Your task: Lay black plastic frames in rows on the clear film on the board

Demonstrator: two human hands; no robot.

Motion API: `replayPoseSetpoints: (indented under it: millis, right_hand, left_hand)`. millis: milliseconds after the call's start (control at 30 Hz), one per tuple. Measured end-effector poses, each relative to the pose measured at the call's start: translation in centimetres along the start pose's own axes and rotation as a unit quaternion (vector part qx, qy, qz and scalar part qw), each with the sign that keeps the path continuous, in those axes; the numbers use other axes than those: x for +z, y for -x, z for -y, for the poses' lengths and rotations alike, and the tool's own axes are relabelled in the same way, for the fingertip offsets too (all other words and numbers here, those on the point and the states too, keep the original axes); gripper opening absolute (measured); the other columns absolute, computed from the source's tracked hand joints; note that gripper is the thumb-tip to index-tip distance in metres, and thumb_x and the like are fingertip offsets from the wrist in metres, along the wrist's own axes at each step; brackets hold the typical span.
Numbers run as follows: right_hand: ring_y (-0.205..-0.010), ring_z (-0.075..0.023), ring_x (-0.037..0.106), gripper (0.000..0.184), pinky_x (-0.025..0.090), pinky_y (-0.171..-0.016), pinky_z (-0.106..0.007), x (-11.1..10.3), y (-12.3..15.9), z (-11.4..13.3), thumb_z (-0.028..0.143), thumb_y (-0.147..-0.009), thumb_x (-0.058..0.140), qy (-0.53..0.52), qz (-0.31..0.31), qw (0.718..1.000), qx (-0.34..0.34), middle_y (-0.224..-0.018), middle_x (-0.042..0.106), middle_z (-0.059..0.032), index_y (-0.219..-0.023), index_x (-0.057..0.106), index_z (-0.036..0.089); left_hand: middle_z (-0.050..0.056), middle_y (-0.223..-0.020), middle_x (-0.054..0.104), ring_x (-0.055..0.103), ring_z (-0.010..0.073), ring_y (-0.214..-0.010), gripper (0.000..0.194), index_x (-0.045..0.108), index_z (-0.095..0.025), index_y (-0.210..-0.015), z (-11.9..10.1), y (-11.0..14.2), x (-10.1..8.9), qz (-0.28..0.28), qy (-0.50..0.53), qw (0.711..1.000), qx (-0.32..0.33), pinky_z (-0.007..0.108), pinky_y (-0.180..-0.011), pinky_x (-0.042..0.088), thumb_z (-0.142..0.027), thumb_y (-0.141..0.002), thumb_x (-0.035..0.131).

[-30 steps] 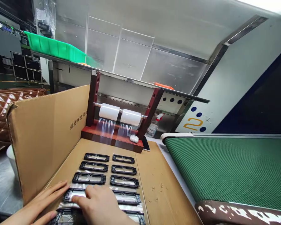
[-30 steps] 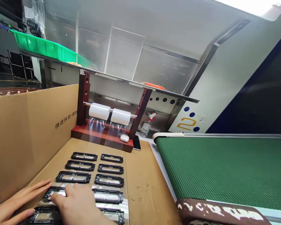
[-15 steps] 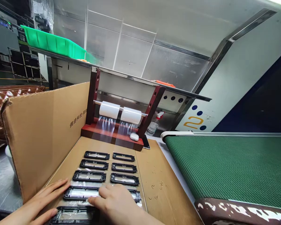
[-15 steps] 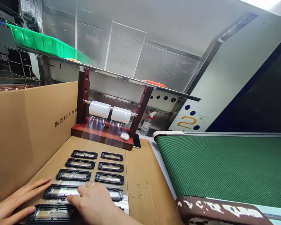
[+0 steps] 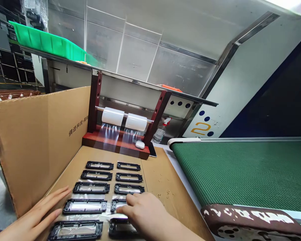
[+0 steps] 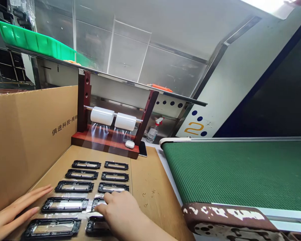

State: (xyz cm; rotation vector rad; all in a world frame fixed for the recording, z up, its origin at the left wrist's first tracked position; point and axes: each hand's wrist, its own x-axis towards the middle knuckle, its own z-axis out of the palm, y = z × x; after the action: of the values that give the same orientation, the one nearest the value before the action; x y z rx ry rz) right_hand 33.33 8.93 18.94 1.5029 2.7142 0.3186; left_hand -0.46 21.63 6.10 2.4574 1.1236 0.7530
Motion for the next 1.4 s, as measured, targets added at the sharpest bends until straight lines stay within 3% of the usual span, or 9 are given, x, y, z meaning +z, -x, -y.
replayPoseSetpoints:
  millis: [167, 333, 500, 700, 1133, 1300, 1400]
  right_hand:
    - [-0.067, -0.0164, 0.060, 0.031, 0.032, -0.048, -0.028, 0.9, -4.6, 1.0, 0.027, -0.088, 0.062, -0.034, -0.035, 0.998, 0.030, -0.083, 0.065, 0.0034, -0.118, 0.060, 0.035]
    - [-0.068, -0.0173, 0.062, 0.025, 0.039, -0.048, -0.027, 3.3, -9.7, 2.4, 0.030, -0.095, 0.053, -0.038, -0.042, 0.998, 0.010, -0.084, 0.065, 0.0028, -0.120, 0.058, 0.034]
    - [-0.073, -0.0172, 0.064, 0.021, 0.044, -0.052, -0.028, 4.0, -11.9, 3.4, 0.030, -0.097, 0.052, -0.037, -0.055, 0.997, -0.042, -0.088, 0.066, 0.0023, -0.116, 0.059, 0.029]
    - [-0.073, -0.0152, 0.064, 0.026, 0.036, -0.047, -0.027, 3.4, -9.9, 1.0, 0.025, -0.096, 0.052, -0.036, -0.033, 0.996, -0.069, -0.087, 0.068, 0.0036, -0.121, 0.058, 0.030]
    - [-0.073, -0.0143, 0.064, 0.027, 0.037, -0.050, -0.025, 1.1, -3.0, -2.6, 0.021, -0.090, 0.057, -0.006, 0.043, 0.999, -0.004, -0.085, 0.068, 0.0024, -0.115, 0.064, 0.030]
    - [-0.073, -0.0145, 0.064, 0.024, 0.035, -0.051, -0.025, -1.6, -2.2, -3.5, 0.017, -0.089, 0.059, 0.013, 0.083, 0.996, 0.009, -0.086, 0.069, 0.0019, -0.108, 0.068, 0.030]
    - [-0.070, -0.0144, 0.063, 0.027, 0.036, -0.051, -0.024, -2.1, -3.6, -3.3, 0.017, -0.090, 0.056, 0.004, 0.065, 0.997, 0.033, -0.085, 0.068, 0.0014, -0.109, 0.068, 0.032]
  left_hand:
    - [0.003, -0.140, 0.053, 0.048, 0.0241, -0.129, 0.055, 0.057, -0.025, -0.131, -1.3, -3.0, -0.1, 0.028, -0.002, 0.999, -0.016, 0.036, -0.103, 0.037, -0.055, -0.089, 0.037]
    - [0.003, -0.142, 0.048, 0.046, 0.0240, -0.129, 0.052, 0.055, -0.025, -0.132, -1.9, -3.9, -1.0, 0.073, -0.010, 0.997, -0.005, 0.036, -0.102, 0.036, -0.047, -0.088, 0.039]
    - [0.002, -0.142, 0.048, 0.045, 0.0234, -0.129, 0.048, 0.055, -0.027, -0.131, -1.4, -3.7, -1.0, 0.073, -0.001, 0.997, 0.000, 0.035, -0.102, 0.037, -0.042, -0.089, 0.040]
    - [0.004, -0.141, 0.049, 0.046, 0.0234, -0.128, 0.047, 0.054, -0.027, -0.132, -1.4, -3.6, -1.0, 0.063, -0.003, 0.998, 0.009, 0.035, -0.100, 0.038, -0.041, -0.089, 0.040]
    - [-0.001, -0.138, 0.054, 0.052, 0.0234, -0.124, 0.044, 0.059, -0.033, -0.128, -1.4, -3.6, -1.2, 0.034, 0.012, 0.999, 0.010, 0.034, -0.099, 0.041, -0.046, -0.088, 0.045]
    - [0.003, -0.137, 0.056, 0.052, 0.0208, -0.126, 0.051, 0.059, -0.021, -0.131, -1.9, -4.3, 0.0, -0.003, -0.001, 1.000, -0.020, 0.031, -0.102, 0.038, -0.044, -0.091, 0.038]
    - [0.010, -0.140, 0.054, 0.049, 0.0236, -0.129, 0.053, 0.058, -0.012, -0.131, -2.5, -5.7, 1.2, -0.017, -0.025, 0.999, -0.027, 0.038, -0.108, 0.035, -0.035, -0.091, 0.032]
